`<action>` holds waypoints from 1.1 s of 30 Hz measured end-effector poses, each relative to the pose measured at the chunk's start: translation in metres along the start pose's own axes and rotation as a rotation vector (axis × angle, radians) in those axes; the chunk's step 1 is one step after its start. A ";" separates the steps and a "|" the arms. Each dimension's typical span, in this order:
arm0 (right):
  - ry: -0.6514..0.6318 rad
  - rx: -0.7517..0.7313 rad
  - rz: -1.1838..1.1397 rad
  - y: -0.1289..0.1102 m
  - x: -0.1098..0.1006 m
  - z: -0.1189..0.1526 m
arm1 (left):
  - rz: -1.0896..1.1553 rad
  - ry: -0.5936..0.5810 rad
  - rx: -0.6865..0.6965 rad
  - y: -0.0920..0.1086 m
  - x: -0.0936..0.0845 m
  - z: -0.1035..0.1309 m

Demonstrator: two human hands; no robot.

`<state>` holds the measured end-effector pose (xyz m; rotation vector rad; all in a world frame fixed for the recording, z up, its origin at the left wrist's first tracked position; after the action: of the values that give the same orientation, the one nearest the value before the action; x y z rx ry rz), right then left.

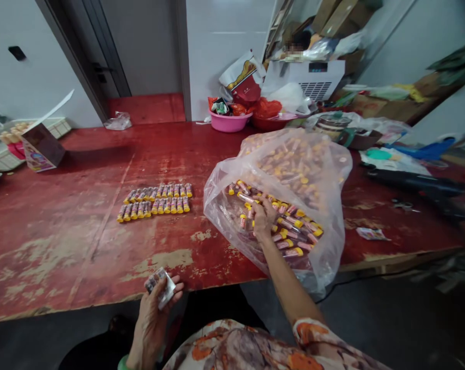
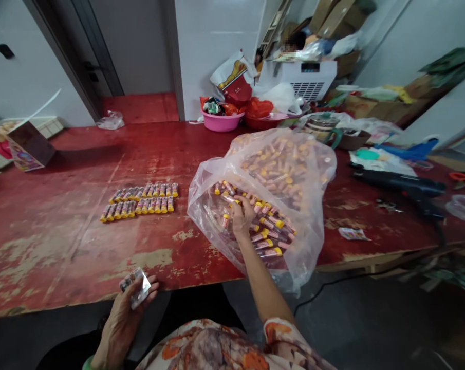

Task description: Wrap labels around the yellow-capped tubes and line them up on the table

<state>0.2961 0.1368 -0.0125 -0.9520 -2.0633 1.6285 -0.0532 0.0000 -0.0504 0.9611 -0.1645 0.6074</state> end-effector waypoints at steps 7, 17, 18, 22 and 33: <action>-0.310 0.284 -0.557 -0.032 0.024 0.044 | -0.008 0.009 0.037 0.013 0.010 0.000; -1.068 0.544 -0.496 -0.071 0.070 0.189 | -0.077 -0.134 0.166 0.028 0.052 0.014; -1.074 0.534 -0.467 -0.072 0.069 0.194 | -0.058 -0.142 0.173 0.028 0.055 0.017; -1.036 0.558 -0.401 -0.067 0.071 0.200 | 0.021 -0.118 0.125 0.022 0.054 0.021; -1.055 0.539 -0.332 -0.058 0.072 0.190 | 0.097 -0.001 0.099 0.025 0.029 0.011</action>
<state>0.1069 0.0424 -0.0203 0.5391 -1.8960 2.5610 -0.0415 0.0131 -0.0148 1.0535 -0.1843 0.7092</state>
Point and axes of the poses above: each hand's wrist, its own z-axis away from the middle knuckle, its own x-axis out of the palm, y = z × x, the point moved 5 cm from there along -z, towards the middle knuckle
